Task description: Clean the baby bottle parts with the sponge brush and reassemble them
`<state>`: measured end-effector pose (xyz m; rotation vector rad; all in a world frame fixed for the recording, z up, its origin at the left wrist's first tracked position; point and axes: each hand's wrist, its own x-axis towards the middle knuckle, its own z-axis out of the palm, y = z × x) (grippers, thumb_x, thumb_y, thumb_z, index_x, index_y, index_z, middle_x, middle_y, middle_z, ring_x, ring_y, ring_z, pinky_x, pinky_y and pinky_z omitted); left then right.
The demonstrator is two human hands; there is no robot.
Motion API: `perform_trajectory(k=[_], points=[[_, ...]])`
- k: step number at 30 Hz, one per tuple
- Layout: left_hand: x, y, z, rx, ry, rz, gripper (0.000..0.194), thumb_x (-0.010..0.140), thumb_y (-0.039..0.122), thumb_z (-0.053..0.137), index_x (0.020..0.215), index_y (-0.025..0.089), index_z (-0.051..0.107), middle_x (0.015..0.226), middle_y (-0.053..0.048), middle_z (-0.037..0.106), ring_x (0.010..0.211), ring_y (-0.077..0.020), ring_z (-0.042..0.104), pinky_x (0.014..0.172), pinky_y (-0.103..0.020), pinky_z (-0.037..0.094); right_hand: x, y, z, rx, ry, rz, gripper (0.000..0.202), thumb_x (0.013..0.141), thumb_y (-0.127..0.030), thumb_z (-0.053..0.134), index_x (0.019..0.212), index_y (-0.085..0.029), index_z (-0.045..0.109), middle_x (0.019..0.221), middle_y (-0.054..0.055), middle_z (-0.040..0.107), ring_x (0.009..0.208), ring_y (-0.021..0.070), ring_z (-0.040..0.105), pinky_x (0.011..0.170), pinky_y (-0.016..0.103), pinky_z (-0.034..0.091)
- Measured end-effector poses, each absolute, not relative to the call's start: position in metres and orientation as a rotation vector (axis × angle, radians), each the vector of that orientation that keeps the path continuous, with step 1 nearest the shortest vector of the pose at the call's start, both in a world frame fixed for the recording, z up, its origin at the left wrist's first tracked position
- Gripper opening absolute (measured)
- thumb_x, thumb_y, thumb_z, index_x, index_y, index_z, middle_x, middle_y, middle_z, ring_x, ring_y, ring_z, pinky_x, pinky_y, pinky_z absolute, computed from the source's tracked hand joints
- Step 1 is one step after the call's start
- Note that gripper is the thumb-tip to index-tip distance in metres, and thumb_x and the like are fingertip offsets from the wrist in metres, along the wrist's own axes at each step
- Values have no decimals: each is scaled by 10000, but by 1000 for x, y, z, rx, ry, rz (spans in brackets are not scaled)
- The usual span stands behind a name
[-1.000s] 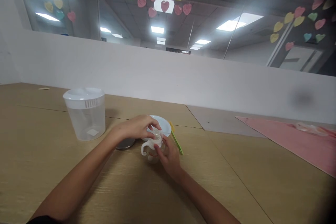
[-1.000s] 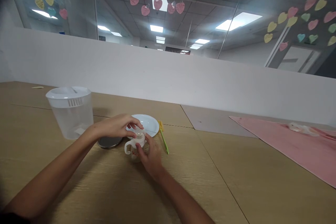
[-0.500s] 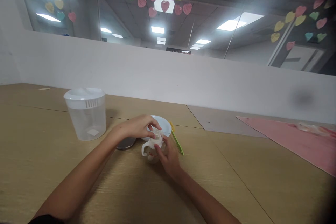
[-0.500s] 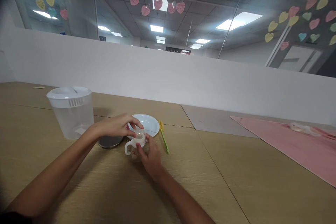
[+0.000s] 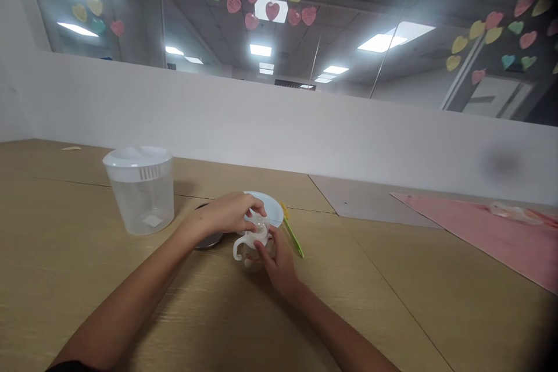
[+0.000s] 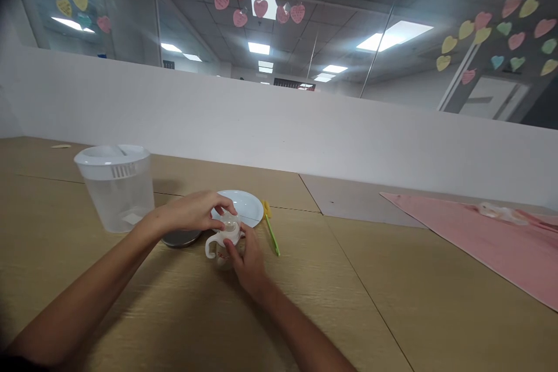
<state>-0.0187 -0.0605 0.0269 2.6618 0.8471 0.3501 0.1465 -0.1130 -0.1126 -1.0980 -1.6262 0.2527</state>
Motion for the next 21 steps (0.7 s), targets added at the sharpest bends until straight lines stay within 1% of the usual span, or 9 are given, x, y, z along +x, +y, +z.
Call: perform_trajectory(k=[5,8,12,14,17,21], points=[[-19,-64,27,2718,891,334,267,749,307,578,1006,241,602,1008,-8,660,912,-181,599,681,-233,398,145,-113,-111,-1095,-1598,272,333,867,-383,535,1144,-200,509,1088,61,608,990,192,571,871,317,447],[-16,-71,29,2817,931,319,270,767,314,539,1026,241,563,968,-12,656,858,-187,595,626,-242,383,147,-113,-110,-1102,-1599,273,335,850,-389,558,1131,-208,526,1073,53,619,967,193,586,852,318,463],[-10,-80,29,2963,982,233,374,715,292,590,1074,218,512,911,-27,654,791,-206,590,574,-259,374,150,-112,-110,-1079,-1610,296,338,842,-381,569,1136,-216,535,1098,53,617,987,198,585,856,325,472],[-7,-81,26,3012,969,240,423,706,262,600,1115,220,498,958,-32,651,825,-211,594,604,-265,396,151,-111,-111,-1080,-1602,309,348,835,-379,579,1141,-218,539,1099,52,618,986,198,584,857,324,471],[-4,-79,22,3075,894,255,425,746,221,566,1165,258,506,1038,-34,632,909,-212,592,686,-275,428,152,-111,-112,-1104,-1571,329,351,820,-380,600,1126,-218,549,1064,40,626,960,191,587,848,310,472],[-3,-77,20,3148,874,223,351,747,214,588,1094,266,579,1030,-45,610,916,-222,593,703,-290,446,152,-112,-112,-1123,-1543,369,342,805,-386,614,1097,-217,560,1052,34,628,952,189,587,832,303,478]])
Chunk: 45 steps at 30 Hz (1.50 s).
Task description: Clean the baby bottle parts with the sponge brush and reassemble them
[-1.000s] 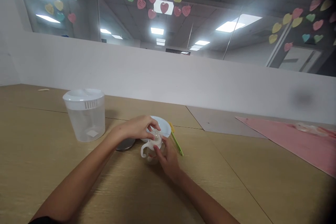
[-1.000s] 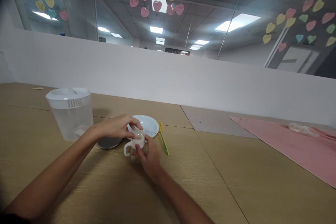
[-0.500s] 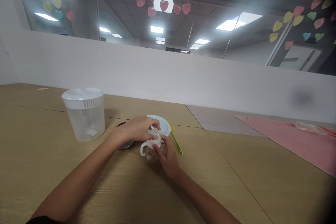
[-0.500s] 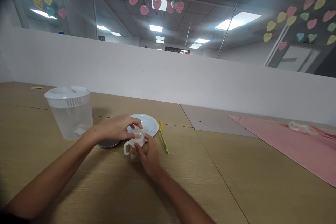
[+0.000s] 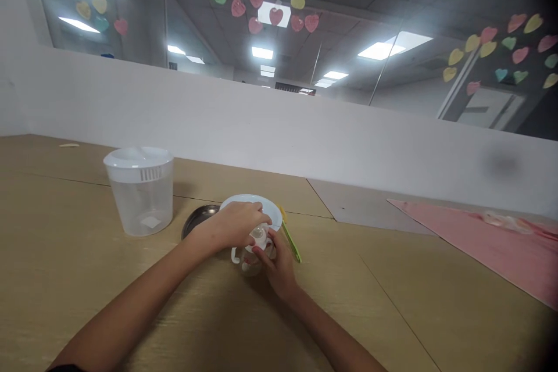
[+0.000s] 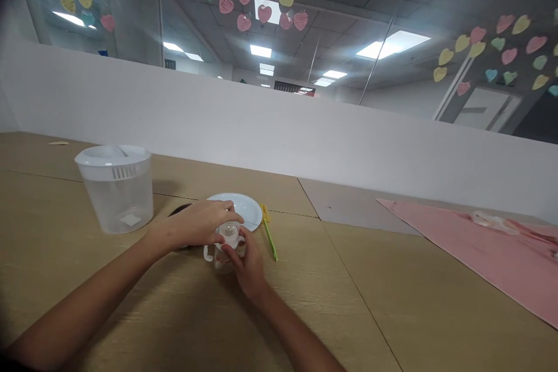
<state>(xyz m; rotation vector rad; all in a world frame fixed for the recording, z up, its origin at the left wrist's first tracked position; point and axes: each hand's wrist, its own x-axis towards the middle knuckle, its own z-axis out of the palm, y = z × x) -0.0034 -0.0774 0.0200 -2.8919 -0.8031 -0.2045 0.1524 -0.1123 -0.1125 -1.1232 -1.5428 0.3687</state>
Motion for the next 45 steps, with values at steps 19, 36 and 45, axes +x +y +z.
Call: perform_trajectory(k=[19,36,45], points=[[-8,-74,20,-2942,-853,-271,407,725,320,670,1121,297,578,1007,-26,567,901,-209,572,696,-274,421,154,-107,-127,-1145,-1496,318,410,779,-431,644,1125,-228,560,1089,59,639,965,223,606,845,359,491],[-41,-53,29,-2832,-1325,-380,475,881,497,394,1231,192,493,1159,-118,616,1042,-285,575,817,-366,430,149,-114,-115,-1190,-1599,345,411,823,-417,583,1172,-206,528,1073,67,639,924,202,612,820,340,489],[-15,-28,-18,-2726,-1441,14,438,900,405,378,1155,71,505,1004,-225,655,933,-334,636,736,-383,456,148,-115,-114,-1230,-1646,214,417,827,-390,580,1197,-210,517,1111,75,628,980,212,591,843,350,474]])
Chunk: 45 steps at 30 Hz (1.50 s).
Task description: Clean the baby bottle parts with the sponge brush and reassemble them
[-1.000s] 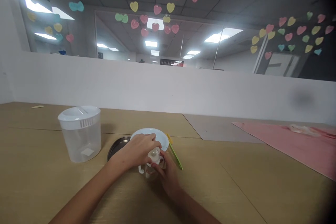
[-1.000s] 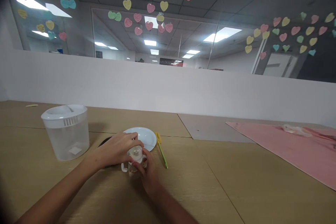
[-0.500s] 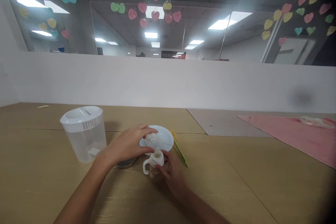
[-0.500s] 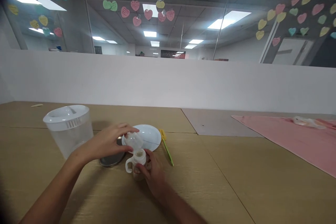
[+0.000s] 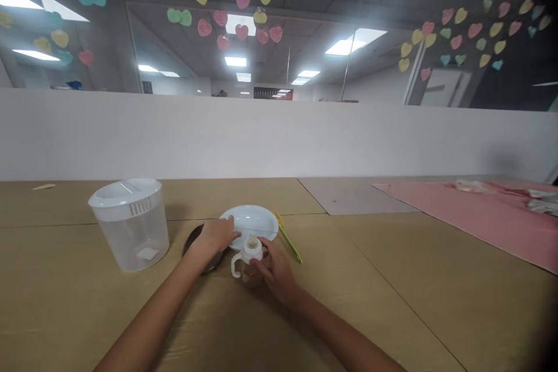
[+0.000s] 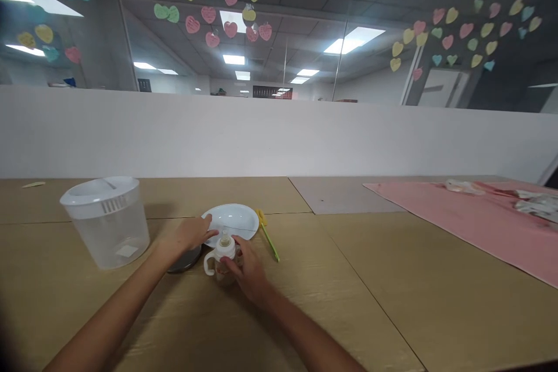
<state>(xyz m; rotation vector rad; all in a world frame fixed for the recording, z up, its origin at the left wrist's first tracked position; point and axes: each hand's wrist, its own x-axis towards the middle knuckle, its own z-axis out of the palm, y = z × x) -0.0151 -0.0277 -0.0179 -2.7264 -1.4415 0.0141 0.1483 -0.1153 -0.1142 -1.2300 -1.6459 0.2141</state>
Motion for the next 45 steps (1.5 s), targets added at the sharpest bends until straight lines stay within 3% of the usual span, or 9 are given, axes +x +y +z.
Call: perform_trajectory(k=[12,16,18,21,24,28,35,40,45], points=[[-12,-12,-38,-2965,-1246,34,395,878,404,374,1029,126,610,1060,-180,658,998,-283,613,838,-360,444,143,-116,-117,-1202,-1650,163,429,841,-412,553,1210,-196,519,1112,84,632,991,214,592,857,355,467],[-23,-18,-21,-3045,-1207,-41,499,823,218,404,1313,124,431,1357,-143,476,1256,-226,438,1022,-333,342,141,-119,-118,-1207,-1643,107,425,856,-408,531,1227,-202,509,1154,88,612,1050,226,568,899,377,448],[-28,-30,-7,-3191,-1085,-90,583,802,212,414,1379,159,350,1437,-88,381,1310,-201,367,1065,-313,301,139,-121,-118,-1197,-1646,90,434,865,-408,518,1253,-216,488,1190,83,593,1092,229,548,932,390,432],[-30,-53,9,-3378,-855,-75,687,771,283,487,1420,203,278,1456,-47,354,1313,-209,359,1065,-308,308,138,-123,-120,-1173,-1636,103,475,856,-418,533,1282,-221,460,1210,82,583,1112,236,540,949,408,424],[-24,-65,9,-3352,-859,-130,733,739,246,501,1429,209,256,1451,-58,361,1304,-224,366,1052,-333,320,140,-121,-123,-1179,-1598,157,502,838,-427,564,1282,-219,454,1205,84,588,1084,235,558,915,399,451],[-17,-60,1,-3302,-882,-168,702,720,215,495,1399,204,318,1412,-72,414,1249,-231,429,994,-326,374,141,-120,-127,-1203,-1544,250,533,814,-428,600,1275,-207,449,1190,91,593,1046,224,578,859,364,483],[-14,-59,-4,-3138,-1008,-181,611,770,414,513,1310,136,444,1220,-134,579,1068,-260,562,857,-322,440,134,-119,-127,-1226,-1466,287,584,752,-451,660,1252,-214,471,1145,75,610,1038,225,574,885,359,469],[13,-72,-10,-2760,-1224,-225,559,852,544,351,932,82,655,893,-197,665,831,-306,636,679,-358,459,133,-119,-124,-1235,-1404,277,597,724,-468,679,1229,-208,497,1115,74,612,958,213,591,815,328,484],[16,-76,-4,-2634,-1378,-203,708,750,732,331,754,117,682,726,-172,655,727,-306,641,598,-335,437,135,-119,-124,-1289,-1412,348,711,690,-478,706,1292,-221,426,1034,56,618,809,179,592,737,312,488]])
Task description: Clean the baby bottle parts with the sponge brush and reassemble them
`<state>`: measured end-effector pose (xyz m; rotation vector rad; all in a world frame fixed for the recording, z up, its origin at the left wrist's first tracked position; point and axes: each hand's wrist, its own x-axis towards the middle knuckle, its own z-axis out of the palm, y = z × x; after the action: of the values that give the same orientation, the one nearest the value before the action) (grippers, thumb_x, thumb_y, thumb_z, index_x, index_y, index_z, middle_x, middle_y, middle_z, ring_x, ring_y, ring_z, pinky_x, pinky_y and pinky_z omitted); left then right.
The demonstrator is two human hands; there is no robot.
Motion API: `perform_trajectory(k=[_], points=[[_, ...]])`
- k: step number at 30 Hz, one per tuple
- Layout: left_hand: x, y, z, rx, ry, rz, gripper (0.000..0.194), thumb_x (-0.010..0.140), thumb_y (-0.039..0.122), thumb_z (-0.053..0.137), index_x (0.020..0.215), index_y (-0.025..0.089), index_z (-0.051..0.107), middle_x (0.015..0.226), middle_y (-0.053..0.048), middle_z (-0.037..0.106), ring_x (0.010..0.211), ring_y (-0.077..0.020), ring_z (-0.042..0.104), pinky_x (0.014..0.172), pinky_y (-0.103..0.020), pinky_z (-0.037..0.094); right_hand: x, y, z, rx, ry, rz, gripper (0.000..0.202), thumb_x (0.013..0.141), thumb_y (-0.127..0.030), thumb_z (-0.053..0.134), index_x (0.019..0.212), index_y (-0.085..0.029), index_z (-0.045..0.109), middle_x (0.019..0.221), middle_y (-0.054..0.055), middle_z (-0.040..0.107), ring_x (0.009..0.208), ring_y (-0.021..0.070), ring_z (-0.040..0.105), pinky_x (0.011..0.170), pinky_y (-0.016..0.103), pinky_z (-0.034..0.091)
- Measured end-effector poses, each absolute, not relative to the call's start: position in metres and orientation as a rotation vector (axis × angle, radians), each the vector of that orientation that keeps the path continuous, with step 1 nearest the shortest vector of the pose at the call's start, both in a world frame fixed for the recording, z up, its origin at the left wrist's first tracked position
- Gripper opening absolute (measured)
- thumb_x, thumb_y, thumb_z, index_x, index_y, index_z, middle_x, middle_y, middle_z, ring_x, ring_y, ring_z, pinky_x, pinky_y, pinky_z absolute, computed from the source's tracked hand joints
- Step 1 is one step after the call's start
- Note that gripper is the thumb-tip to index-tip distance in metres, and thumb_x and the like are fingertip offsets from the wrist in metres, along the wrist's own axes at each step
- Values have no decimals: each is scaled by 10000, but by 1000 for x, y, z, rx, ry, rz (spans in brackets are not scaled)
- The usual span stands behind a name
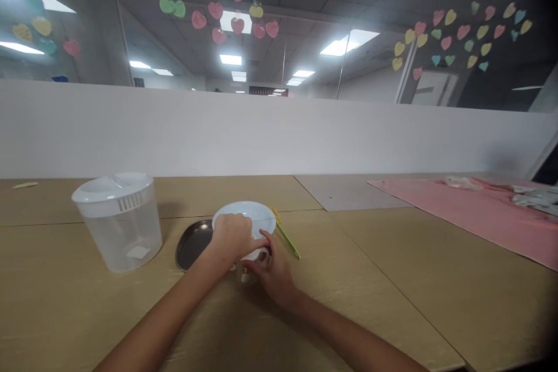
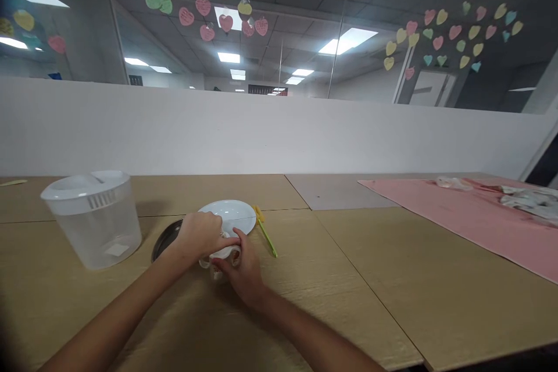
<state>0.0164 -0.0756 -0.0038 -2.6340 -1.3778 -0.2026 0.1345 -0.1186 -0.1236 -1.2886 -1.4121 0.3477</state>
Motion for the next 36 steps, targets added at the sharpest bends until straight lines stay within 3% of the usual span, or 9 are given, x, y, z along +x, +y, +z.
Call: perform_trajectory(k=[3,5,8,11,19,24,28,32,36], points=[[5,-75,1,-2680,-1394,-191,663,694,731,419,796,130,681,737,-152,661,734,-299,636,622,-337,442,138,-116,-124,-1261,-1440,370,675,712,-470,692,1280,-224,423,1025,54,613,850,185,590,745,316,488],[-1,-74,1,-2751,-1322,-239,626,674,627,531,1058,142,629,875,-141,673,813,-305,630,662,-341,450,140,-115,-124,-1229,-1474,365,629,724,-480,676,1250,-225,443,1092,69,593,969,213,572,770,321,487],[-6,-69,-3,-3005,-1073,-266,847,668,401,608,1416,207,259,1127,-110,621,981,-270,594,726,-299,448,142,-114,-122,-1211,-1532,367,564,769,-497,623,1233,-222,458,1123,81,582,1003,223,564,737,307,492],[-4,-65,-7,-3149,-982,-211,875,709,351,570,1451,228,123,1090,-93,634,972,-246,595,722,-277,439,142,-115,-122,-1222,-1574,361,558,793,-496,597,1255,-224,442,1116,82,586,916,202,591,731,308,492],[6,-67,-5,-2853,-1226,-348,810,744,551,514,1413,168,262,891,-119,666,839,-305,627,645,-315,425,141,-117,-119,-1221,-1628,245,534,795,-491,599,1239,-232,454,1130,75,583,926,200,579,759,308,483],[3,-70,4,-2780,-1396,-532,658,766,586,477,1295,198,429,890,-106,676,831,-288,629,631,-304,418,142,-117,-115,-1229,-1658,317,493,813,-490,580,1196,-199,474,1099,74,594,840,176,578,721,294,471],[-1,-69,8,-2858,-1357,-613,673,724,600,526,1276,223,453,982,-92,664,884,-278,616,660,-306,421,142,-117,-116,-1252,-1671,253,479,813,-487,582,1178,-191,493,1011,57,606,801,168,563,722,291,454],[-4,-66,5,-3033,-1259,-608,730,658,558,608,1288,226,448,997,-68,640,883,-247,600,678,-293,426,143,-116,-117,-1269,-1696,242,437,826,-489,563,1139,-188,511,970,48,599,745,152,542,715,294,443],[-7,-66,4,-3185,-1109,-647,697,625,397,647,1274,234,454,990,-31,606,828,-199,578,679,-270,423,144,-116,-116,-1243,-1703,276,429,827,-461,576,1157,-200,493,1022,50,590,801,160,548,746,296,444]])
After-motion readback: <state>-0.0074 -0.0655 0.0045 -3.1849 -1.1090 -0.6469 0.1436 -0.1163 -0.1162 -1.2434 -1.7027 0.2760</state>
